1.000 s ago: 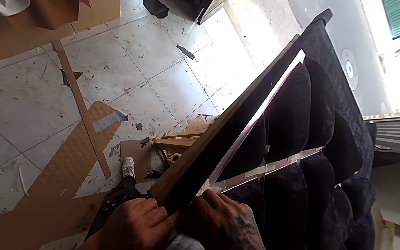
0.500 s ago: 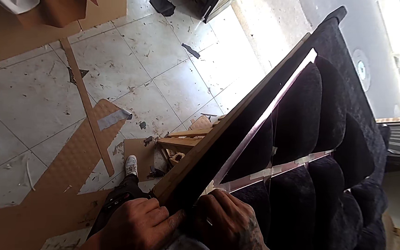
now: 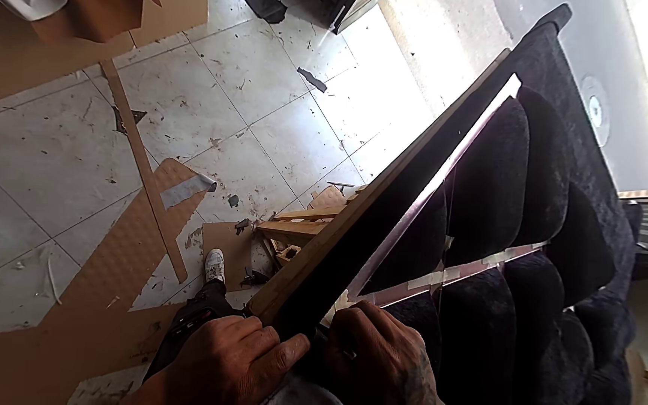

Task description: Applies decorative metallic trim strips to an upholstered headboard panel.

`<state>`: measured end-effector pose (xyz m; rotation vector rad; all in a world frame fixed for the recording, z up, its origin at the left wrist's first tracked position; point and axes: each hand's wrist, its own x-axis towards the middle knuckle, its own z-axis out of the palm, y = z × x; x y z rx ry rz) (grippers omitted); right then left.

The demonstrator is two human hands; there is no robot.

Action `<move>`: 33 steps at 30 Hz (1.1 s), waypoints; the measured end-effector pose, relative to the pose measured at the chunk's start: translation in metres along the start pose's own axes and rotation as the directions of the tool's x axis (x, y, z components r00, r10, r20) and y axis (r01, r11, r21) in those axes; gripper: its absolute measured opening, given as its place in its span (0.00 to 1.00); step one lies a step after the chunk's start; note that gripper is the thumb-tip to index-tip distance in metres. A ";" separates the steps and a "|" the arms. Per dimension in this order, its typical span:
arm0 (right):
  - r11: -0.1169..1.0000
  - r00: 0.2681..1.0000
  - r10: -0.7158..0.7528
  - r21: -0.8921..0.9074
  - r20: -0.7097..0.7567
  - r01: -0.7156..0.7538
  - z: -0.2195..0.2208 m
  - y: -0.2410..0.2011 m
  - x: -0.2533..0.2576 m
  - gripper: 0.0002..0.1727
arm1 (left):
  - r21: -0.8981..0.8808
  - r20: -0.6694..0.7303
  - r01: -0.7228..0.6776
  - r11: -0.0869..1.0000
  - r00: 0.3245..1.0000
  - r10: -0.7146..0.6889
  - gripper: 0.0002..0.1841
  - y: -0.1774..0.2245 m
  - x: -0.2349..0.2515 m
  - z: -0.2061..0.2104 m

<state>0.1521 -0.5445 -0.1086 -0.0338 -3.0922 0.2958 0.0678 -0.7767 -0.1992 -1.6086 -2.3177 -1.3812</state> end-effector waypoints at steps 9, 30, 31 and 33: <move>0.992 0.996 0.089 0.091 -0.021 -0.087 -0.002 0.004 0.004 0.07 | 0.085 0.096 0.001 0.996 0.995 -0.009 0.26 0.001 0.006 0.003; 0.880 0.959 0.283 0.395 0.012 -0.265 -0.020 0.028 0.015 0.05 | 0.172 0.204 -0.063 0.983 0.979 0.027 0.21 0.009 0.022 -0.005; 0.878 0.960 0.281 0.402 0.003 -0.259 -0.020 0.028 0.014 0.05 | 0.190 0.230 -0.078 0.979 0.973 0.033 0.21 0.011 0.024 -0.005; 0.879 0.961 0.274 0.413 -0.028 -0.238 -0.019 0.028 0.013 0.04 | 0.226 0.301 -0.104 0.969 0.953 0.032 0.24 0.018 0.028 -0.005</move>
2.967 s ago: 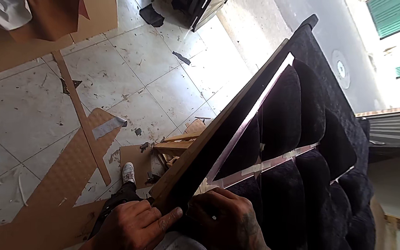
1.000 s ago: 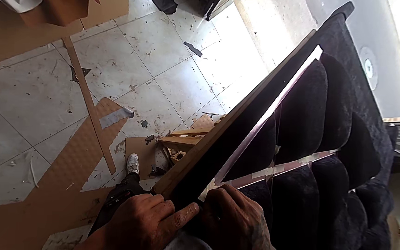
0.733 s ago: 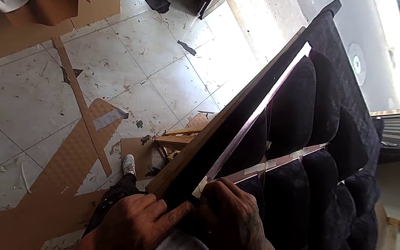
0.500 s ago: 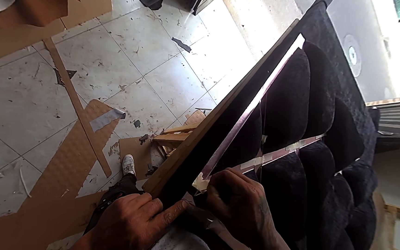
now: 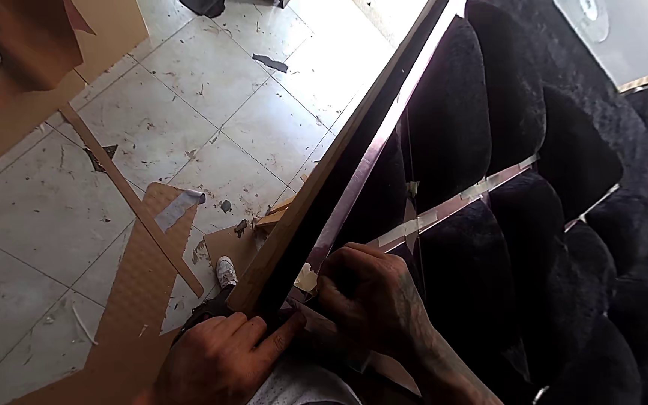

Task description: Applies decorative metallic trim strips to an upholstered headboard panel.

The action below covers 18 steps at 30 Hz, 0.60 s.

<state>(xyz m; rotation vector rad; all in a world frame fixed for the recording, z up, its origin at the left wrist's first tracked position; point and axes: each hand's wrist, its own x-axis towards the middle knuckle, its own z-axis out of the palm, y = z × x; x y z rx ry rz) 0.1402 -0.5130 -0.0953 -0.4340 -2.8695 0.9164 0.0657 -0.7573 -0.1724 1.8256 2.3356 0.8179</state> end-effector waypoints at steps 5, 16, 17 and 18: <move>1.000 0.999 -0.018 -0.012 -0.036 0.018 0.002 0.002 -0.003 0.05 | 0.102 0.143 0.060 0.993 0.987 -0.074 0.28 0.014 0.008 -0.007; 0.999 0.994 -0.047 0.002 -0.094 0.048 0.006 0.005 -0.008 0.05 | 0.261 0.284 0.074 0.963 0.947 -0.149 0.27 0.020 0.014 -0.035; 0.999 0.994 -0.046 0.001 -0.096 0.046 0.007 0.006 -0.008 0.05 | 0.276 0.293 0.077 0.958 0.943 -0.160 0.27 0.021 0.015 -0.038; 0.999 0.994 -0.046 0.001 -0.097 0.046 0.007 0.006 -0.008 0.05 | 0.296 0.301 0.079 0.952 0.938 -0.171 0.27 0.022 0.015 -0.041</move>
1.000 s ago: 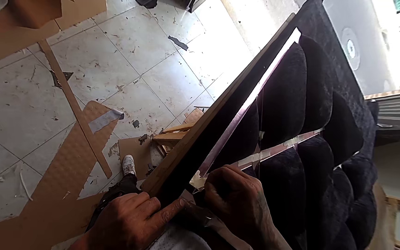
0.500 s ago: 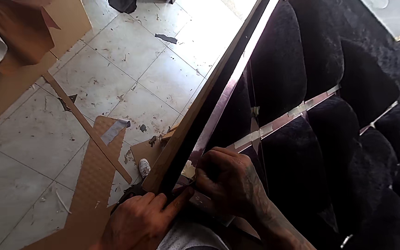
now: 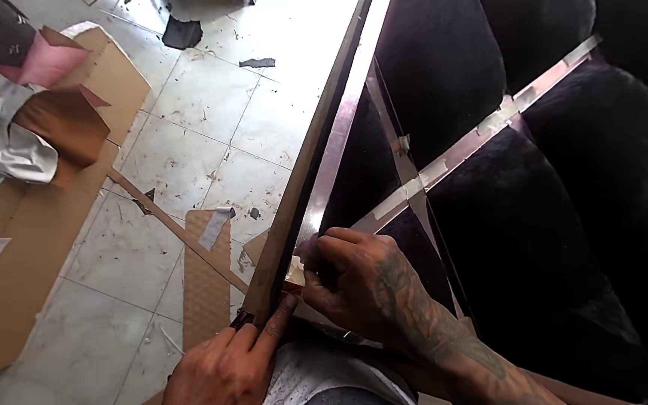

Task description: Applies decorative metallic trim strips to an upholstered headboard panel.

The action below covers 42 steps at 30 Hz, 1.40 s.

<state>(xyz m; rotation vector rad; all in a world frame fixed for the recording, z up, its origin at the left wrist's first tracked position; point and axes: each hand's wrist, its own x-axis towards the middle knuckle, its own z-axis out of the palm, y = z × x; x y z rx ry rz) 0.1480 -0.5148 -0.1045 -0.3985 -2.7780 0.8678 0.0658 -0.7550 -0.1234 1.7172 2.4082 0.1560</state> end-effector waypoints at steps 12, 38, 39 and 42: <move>0.998 1.000 -0.029 0.059 -0.008 0.030 0.000 0.004 0.000 0.06 | -0.044 0.131 -0.129 0.991 0.982 0.134 0.26 0.010 0.004 -0.009; 0.998 1.000 -0.012 0.054 0.018 0.011 -0.001 0.005 0.002 0.06 | 0.113 0.126 -0.005 0.994 0.992 -0.009 0.25 0.028 0.004 -0.013; 0.998 1.000 -0.014 0.059 0.013 0.013 -0.002 0.004 0.003 0.06 | 0.104 0.118 -0.005 0.995 0.993 -0.007 0.25 0.027 0.004 -0.012; 0.998 1.000 -0.015 0.056 0.011 0.014 -0.003 0.004 0.004 0.05 | 0.079 0.096 0.008 0.997 0.995 -0.015 0.27 0.023 0.002 -0.010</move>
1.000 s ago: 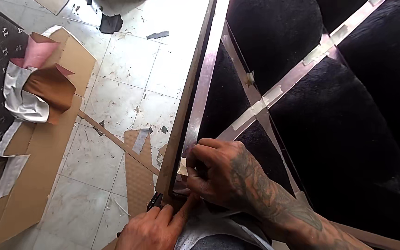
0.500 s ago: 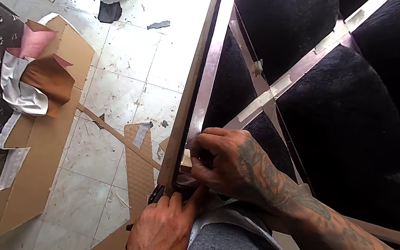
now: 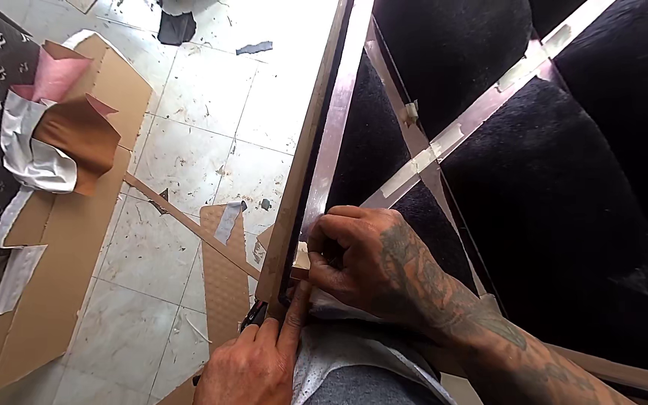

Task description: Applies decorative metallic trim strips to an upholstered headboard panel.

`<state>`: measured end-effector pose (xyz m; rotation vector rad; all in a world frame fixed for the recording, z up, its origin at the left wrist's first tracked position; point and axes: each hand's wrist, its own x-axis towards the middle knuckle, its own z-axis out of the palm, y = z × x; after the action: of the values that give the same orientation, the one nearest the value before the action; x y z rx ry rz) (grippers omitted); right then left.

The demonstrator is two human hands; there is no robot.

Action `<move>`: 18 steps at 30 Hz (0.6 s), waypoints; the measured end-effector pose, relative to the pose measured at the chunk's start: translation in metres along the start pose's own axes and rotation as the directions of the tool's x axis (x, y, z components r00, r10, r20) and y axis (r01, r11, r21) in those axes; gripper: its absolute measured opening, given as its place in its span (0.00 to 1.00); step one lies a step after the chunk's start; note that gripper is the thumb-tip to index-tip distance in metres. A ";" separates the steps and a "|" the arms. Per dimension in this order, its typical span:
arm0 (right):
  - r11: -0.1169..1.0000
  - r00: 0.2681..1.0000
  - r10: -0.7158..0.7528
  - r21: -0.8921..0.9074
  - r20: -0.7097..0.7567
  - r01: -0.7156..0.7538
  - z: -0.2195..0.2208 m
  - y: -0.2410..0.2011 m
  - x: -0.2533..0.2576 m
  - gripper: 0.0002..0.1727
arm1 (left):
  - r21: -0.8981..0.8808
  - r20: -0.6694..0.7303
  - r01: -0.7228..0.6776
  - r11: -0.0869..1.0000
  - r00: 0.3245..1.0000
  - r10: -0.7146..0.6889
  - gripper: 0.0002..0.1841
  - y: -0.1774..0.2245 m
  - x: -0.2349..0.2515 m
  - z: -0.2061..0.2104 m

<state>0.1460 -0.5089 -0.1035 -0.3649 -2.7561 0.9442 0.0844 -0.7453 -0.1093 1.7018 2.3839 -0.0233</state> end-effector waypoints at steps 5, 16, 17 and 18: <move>1.000 0.999 0.025 0.015 0.021 -0.025 -0.001 0.000 0.001 0.05 | 0.014 -0.030 0.036 0.999 0.999 -0.036 0.29 -0.001 0.001 0.005; 0.995 0.994 0.083 0.045 0.065 -0.086 -0.003 0.003 0.005 0.05 | 0.000 0.017 0.031 1.000 0.999 -0.031 0.31 -0.002 -0.002 0.001; 0.996 0.996 0.069 0.051 0.056 -0.072 -0.003 0.002 0.005 0.05 | -0.007 0.021 0.023 1.000 1.000 -0.023 0.31 -0.003 -0.003 0.001; 0.996 0.997 0.061 0.056 0.055 -0.064 -0.004 0.002 0.005 0.04 | -0.009 0.021 0.019 1.000 1.000 -0.019 0.31 -0.004 -0.003 0.000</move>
<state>0.1431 -0.5039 -0.1006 -0.4251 -2.7728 1.0616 0.0813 -0.7500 -0.1096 1.6662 2.3816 -0.0328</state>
